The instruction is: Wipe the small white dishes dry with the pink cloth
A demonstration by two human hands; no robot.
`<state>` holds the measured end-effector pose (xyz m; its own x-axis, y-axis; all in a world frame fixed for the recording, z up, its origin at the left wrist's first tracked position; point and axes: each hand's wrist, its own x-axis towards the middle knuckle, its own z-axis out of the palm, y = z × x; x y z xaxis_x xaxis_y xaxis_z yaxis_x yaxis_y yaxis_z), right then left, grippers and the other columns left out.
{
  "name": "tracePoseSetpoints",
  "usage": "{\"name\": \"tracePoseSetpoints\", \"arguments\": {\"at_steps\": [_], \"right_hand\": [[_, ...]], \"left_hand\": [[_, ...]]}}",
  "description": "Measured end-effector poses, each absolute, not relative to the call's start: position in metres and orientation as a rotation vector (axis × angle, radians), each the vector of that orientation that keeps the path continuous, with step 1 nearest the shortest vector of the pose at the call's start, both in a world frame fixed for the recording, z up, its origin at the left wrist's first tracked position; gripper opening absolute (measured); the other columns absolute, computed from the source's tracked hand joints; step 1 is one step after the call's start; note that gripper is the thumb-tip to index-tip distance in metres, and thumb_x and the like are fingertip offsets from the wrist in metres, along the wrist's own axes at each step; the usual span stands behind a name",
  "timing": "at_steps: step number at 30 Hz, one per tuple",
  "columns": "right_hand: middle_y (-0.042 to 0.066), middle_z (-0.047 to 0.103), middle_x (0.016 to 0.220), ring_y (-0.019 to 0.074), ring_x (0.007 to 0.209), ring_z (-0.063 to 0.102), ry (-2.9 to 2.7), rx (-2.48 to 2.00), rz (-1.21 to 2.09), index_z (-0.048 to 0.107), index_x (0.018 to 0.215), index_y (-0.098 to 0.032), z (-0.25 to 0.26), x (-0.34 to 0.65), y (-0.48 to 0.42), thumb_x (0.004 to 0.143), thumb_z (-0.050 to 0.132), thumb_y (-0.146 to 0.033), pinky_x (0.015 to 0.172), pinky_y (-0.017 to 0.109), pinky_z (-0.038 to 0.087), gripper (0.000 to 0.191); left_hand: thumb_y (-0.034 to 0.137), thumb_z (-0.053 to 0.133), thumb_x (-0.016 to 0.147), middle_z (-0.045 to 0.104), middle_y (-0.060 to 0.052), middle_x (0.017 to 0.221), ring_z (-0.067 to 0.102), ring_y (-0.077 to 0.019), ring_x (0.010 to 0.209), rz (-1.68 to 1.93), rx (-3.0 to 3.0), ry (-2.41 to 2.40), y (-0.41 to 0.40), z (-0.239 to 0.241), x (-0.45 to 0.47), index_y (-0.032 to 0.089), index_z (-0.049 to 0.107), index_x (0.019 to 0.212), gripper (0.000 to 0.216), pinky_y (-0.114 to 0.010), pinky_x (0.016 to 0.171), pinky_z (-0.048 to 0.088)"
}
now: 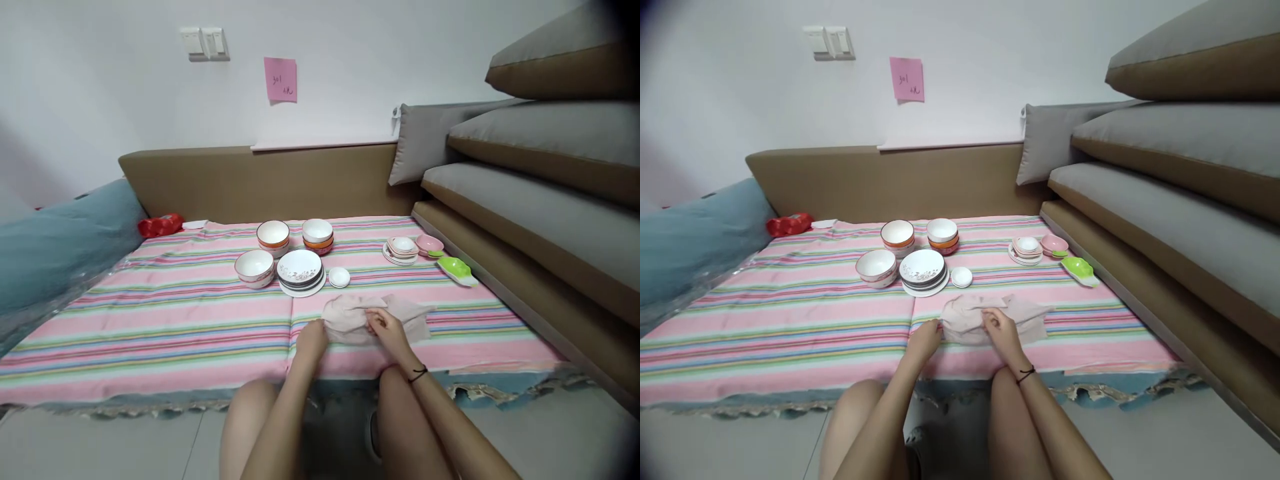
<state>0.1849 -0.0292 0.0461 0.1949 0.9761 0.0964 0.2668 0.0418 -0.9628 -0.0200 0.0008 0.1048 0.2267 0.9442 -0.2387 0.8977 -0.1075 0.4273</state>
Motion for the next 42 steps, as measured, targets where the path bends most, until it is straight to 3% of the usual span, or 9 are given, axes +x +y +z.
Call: {"name": "tracePoseSetpoints", "arguments": {"at_steps": [3,8,11,15,18,25,31,37,42], "right_hand": [[0.009,0.067,0.090,0.0195,0.079,0.061,-1.428,-1.492,0.610,0.061,0.092,-0.017,0.042,0.171,-0.036,0.083,0.047,-0.034,0.072,0.032,0.048,0.024],[0.009,0.063,0.088,0.0229,0.088,0.054,-1.810,-1.469,0.129,0.061,0.091,-0.018,0.046,0.162,-0.039,0.085,0.041,-0.018,0.081,0.037,0.042,0.020],[0.008,0.061,0.087,0.0223,0.088,0.052,-2.000,-1.459,0.056,0.060,0.090,-0.018,0.049,0.152,-0.040,0.083,0.043,-0.013,0.079,0.035,0.040,0.019],[0.008,0.060,0.088,0.0215,0.089,0.051,-2.072,-1.449,0.050,0.060,0.092,-0.018,0.050,0.142,-0.041,0.085,0.045,-0.016,0.080,0.034,0.039,0.017],[0.008,0.061,0.094,0.0218,0.094,0.052,-2.045,-1.428,0.093,0.059,0.097,-0.018,0.051,0.141,-0.041,0.087,0.046,-0.020,0.084,0.036,0.040,0.017],[0.008,0.059,0.112,0.0195,0.106,0.053,-1.939,-1.309,0.316,0.055,0.113,-0.021,0.052,0.145,-0.040,0.093,0.037,-0.024,0.092,0.036,0.043,0.027],[0.009,0.061,0.104,0.0211,0.102,0.054,-1.860,-1.361,0.305,0.057,0.108,-0.019,0.048,0.149,-0.038,0.091,0.042,-0.025,0.091,0.038,0.044,0.023],[0.007,0.061,0.093,0.0202,0.091,0.054,-2.031,-1.407,0.340,0.060,0.093,-0.018,0.036,0.151,-0.037,0.085,0.046,-0.016,0.083,0.036,0.045,0.016],[0.006,0.060,0.089,0.0193,0.088,0.054,-2.022,-1.431,0.339,0.061,0.091,-0.018,0.037,0.148,-0.038,0.085,0.046,-0.016,0.080,0.034,0.045,0.017]], "left_hand": [[0.009,0.035,0.084,0.059,-0.017,0.117,0.058,-0.0227,0.105,0.186,2.032,1.649,0.001,0.097,-0.022,0.013,0.060,0.115,0.040,-0.031,0.087,0.041],[0.006,0.041,0.081,0.045,-0.011,0.137,0.040,-0.0232,0.127,0.294,2.042,1.570,0.003,0.082,-0.020,0.019,0.065,0.113,0.042,-0.032,0.104,0.029],[0.007,0.047,0.078,0.048,-0.012,0.135,0.040,-0.0260,0.126,0.442,1.961,1.544,0.006,0.073,-0.016,0.017,0.066,0.111,0.039,-0.037,0.105,0.026],[0.018,0.054,0.076,0.062,-0.013,0.113,0.048,-0.0276,0.114,0.606,1.842,1.564,0.011,0.069,-0.011,0.014,0.068,0.098,0.026,-0.041,0.100,0.032],[0.027,0.055,0.078,0.065,-0.011,0.098,0.056,-0.0225,0.100,0.784,1.724,1.550,0.016,0.073,-0.007,0.013,0.066,0.088,0.021,-0.034,0.091,0.040],[0.028,0.050,0.080,0.063,-0.007,0.084,0.057,-0.0121,0.069,1.025,1.495,1.494,0.023,0.083,-0.001,0.011,0.057,0.100,0.028,-0.022,0.062,0.044],[0.030,0.049,0.083,0.064,-0.008,0.078,0.059,-0.0145,0.066,0.861,1.467,1.597,0.019,0.070,-0.003,0.010,0.055,0.095,0.025,-0.025,0.063,0.043],[0.038,0.055,0.079,0.065,-0.015,0.085,0.060,-0.0249,0.086,0.651,1.577,1.714,0.015,0.064,0.000,0.014,0.055,0.076,0.024,-0.031,0.074,0.039],[0.026,0.055,0.076,0.063,-0.011,0.075,0.059,-0.0239,0.081,0.695,1.627,1.725,0.015,0.070,0.006,0.016,0.050,0.065,0.016,-0.031,0.073,0.039]]}}
